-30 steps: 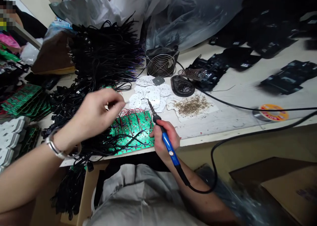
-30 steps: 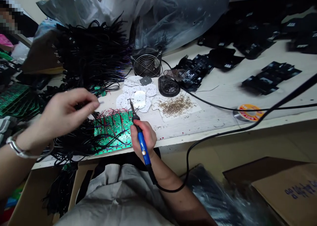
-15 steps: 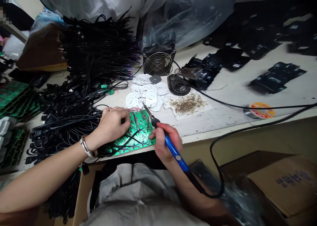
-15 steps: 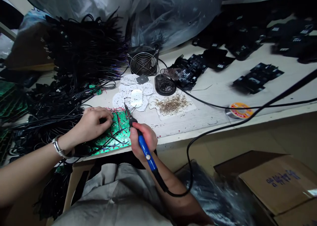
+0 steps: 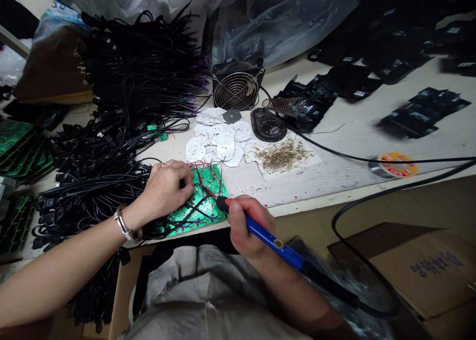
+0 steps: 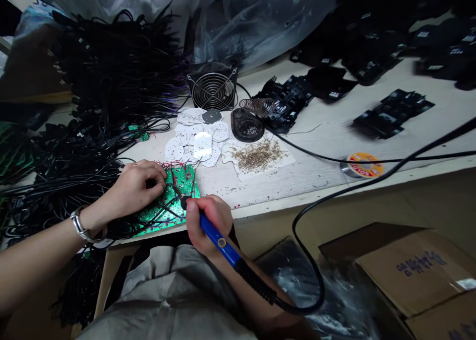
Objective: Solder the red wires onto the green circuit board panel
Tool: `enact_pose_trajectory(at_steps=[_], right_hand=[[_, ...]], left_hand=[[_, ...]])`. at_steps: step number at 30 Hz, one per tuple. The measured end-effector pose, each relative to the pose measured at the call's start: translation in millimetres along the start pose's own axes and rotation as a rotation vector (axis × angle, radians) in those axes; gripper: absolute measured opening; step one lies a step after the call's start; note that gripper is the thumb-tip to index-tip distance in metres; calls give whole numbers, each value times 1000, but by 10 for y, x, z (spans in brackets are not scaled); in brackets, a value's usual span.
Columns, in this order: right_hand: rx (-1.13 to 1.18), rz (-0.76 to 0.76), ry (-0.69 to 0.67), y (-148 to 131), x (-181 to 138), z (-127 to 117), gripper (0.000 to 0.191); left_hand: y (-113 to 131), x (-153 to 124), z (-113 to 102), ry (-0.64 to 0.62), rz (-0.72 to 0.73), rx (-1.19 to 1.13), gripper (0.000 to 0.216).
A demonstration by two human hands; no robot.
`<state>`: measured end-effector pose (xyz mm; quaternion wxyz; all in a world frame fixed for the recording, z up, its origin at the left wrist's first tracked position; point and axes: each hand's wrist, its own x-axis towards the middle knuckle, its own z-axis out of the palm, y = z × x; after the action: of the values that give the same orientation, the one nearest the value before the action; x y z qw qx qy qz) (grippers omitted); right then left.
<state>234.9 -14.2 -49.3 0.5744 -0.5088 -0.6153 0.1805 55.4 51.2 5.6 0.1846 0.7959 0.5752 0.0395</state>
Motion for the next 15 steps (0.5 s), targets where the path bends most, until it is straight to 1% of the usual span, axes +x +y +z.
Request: enact_pose_trajectory(at_steps=[7,12,15], right_hand=[[-48,-35,-5,-7,2,28,16],[-35,-73,36,16,-12,67,17],[-56,-50,5,7,-17,56,16]], left_hand=[[6,0,14,4,-23,-5,15],[11,-5,26,28,-27,-2,16],[12,-8,35,28,-30,-5,15]])
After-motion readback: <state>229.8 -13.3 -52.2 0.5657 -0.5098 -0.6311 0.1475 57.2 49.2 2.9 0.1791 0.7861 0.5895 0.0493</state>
